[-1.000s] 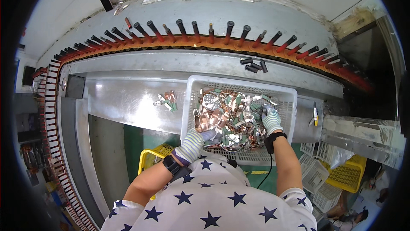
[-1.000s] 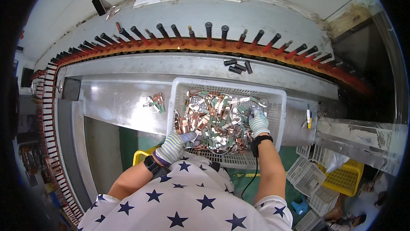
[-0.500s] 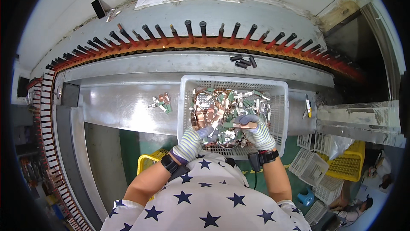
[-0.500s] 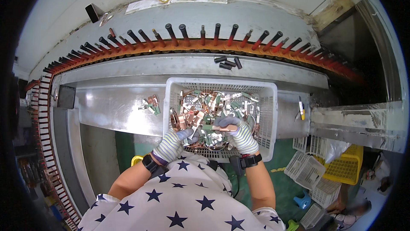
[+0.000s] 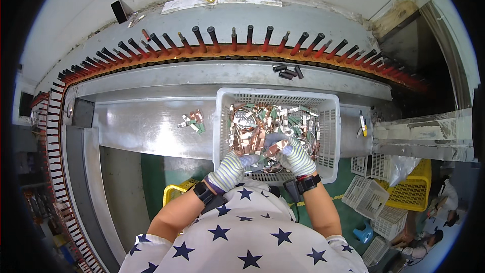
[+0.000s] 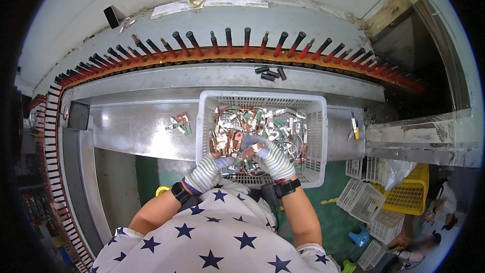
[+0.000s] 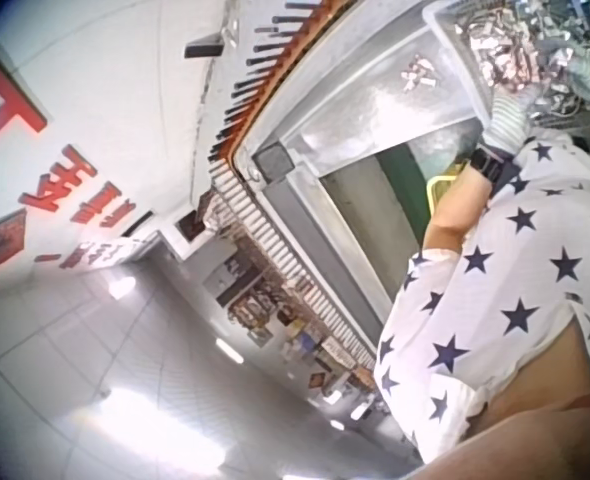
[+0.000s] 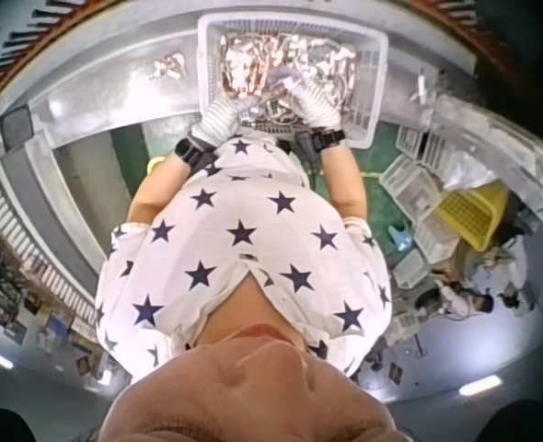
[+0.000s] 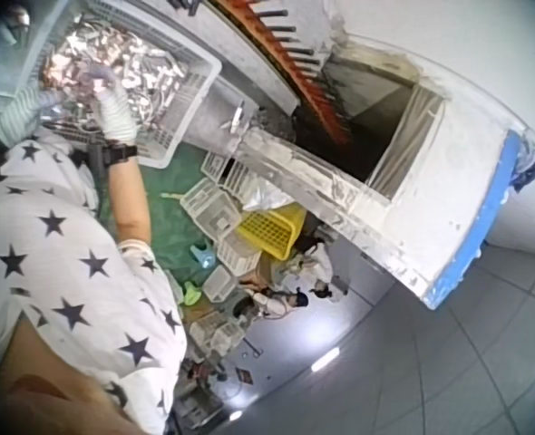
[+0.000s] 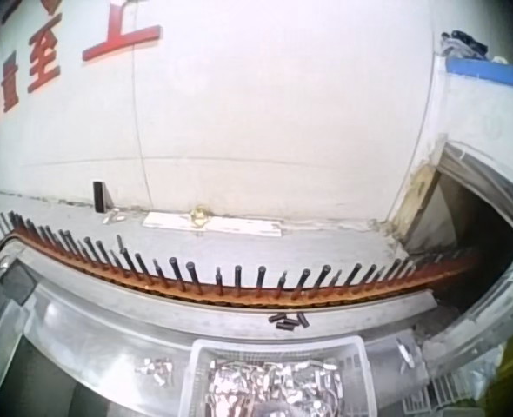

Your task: Sorting and inspecting small metallic components at a workbench.

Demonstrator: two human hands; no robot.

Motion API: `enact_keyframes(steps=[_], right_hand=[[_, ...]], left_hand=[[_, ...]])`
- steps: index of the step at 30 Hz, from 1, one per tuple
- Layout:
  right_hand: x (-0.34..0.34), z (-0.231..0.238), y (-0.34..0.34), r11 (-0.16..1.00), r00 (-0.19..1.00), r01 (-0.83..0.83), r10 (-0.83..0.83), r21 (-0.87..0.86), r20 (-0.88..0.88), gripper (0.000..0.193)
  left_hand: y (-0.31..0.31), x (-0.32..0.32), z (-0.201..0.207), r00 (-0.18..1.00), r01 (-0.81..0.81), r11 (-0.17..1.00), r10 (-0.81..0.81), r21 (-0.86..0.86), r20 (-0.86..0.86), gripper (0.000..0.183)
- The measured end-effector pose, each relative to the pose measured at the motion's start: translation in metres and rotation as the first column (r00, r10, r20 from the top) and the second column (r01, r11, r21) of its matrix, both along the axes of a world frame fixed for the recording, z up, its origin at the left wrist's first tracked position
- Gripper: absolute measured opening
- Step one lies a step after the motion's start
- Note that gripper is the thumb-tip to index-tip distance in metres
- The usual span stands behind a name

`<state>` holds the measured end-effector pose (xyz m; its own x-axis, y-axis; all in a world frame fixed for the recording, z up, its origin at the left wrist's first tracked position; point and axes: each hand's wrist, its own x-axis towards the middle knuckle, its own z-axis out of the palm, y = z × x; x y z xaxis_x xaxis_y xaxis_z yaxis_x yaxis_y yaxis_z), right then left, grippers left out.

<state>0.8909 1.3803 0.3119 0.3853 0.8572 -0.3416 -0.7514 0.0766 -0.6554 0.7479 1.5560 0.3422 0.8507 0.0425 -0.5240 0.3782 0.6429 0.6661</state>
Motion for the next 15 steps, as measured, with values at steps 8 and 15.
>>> enact_keyframes(steps=[8, 15], right_hand=[[-0.026, 0.019, 0.017, 0.984, 0.99, 0.144, -0.143, -0.101, 0.011, 0.049], [-0.033, 0.028, 0.027, 0.945, 0.98, 0.166, -0.127, -0.281, 0.152, 0.034]], left_hand=[[0.001, -0.002, -0.007, 0.98, -0.197, 0.977, 0.197, -0.076, -0.017, 0.05], [0.003, -0.001, -0.009, 0.982, -0.188, 0.981, 0.187, -0.046, -0.012, 0.05]])
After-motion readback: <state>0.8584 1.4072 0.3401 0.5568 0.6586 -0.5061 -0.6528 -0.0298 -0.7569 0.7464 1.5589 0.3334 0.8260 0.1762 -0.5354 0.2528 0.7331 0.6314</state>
